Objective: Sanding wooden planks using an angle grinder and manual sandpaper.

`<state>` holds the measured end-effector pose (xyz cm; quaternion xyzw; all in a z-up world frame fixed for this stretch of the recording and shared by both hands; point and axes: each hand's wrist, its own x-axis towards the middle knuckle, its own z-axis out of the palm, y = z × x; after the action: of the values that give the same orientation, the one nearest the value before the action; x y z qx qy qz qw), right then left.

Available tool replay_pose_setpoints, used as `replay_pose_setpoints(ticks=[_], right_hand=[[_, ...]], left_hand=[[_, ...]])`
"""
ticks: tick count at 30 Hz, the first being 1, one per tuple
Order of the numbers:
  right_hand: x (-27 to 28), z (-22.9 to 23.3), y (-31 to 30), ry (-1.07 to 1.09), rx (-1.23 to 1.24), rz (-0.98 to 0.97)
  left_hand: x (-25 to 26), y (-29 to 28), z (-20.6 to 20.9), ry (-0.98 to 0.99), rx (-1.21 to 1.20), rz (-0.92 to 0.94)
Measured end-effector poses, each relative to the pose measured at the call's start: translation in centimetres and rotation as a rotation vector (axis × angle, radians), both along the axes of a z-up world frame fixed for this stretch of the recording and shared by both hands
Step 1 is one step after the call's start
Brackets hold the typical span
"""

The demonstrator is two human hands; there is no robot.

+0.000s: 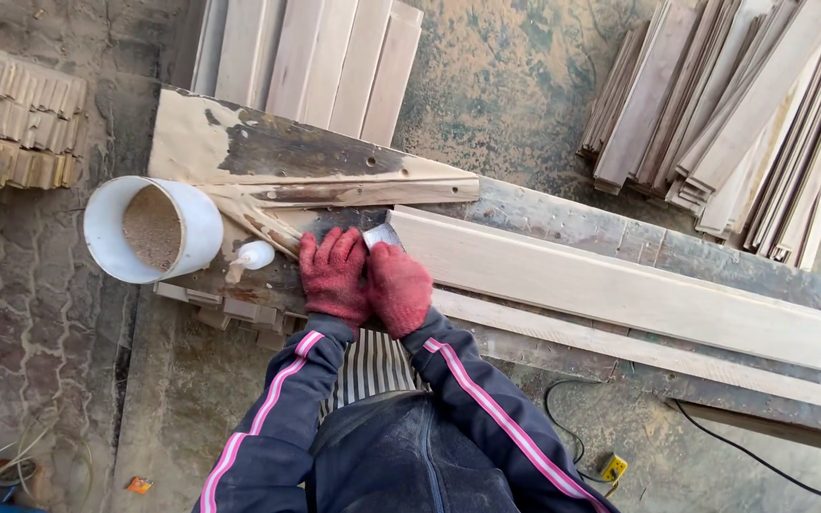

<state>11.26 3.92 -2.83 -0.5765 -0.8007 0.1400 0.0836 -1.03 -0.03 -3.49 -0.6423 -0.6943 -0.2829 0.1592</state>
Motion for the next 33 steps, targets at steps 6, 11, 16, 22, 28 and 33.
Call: replay_pose_setpoints(ticks=[6, 11, 16, 22, 28, 33], right_hand=[[17.6, -1.1, 4.2, 0.02, 0.263, -0.234], [24.0, -1.0, 3.2, -0.176, 0.156, -0.63], [8.0, 3.2, -1.0, 0.019, -0.002, -0.343], [15.5, 2.5, -1.5, -0.058, -0.081, -0.471], [11.4, 3.1, -1.4, 0.066, -0.117, -0.527], [4.9, 5.2, -1.7, 0.083, -0.044, -0.235]], left_hand=[[0.3, 0.1, 2.1, -0.121, -0.007, 0.013], [0.3, 0.4, 2.8, -0.127, -0.018, 0.02], [0.3, 0.3, 2.8, -0.139, -0.028, 0.017], [0.3, 0.3, 2.4, -0.15, -0.026, 0.007], [0.2, 0.5, 2.8, -0.152, -0.037, 0.012], [0.0, 0.6, 2.9, -0.147, -0.03, -0.004]])
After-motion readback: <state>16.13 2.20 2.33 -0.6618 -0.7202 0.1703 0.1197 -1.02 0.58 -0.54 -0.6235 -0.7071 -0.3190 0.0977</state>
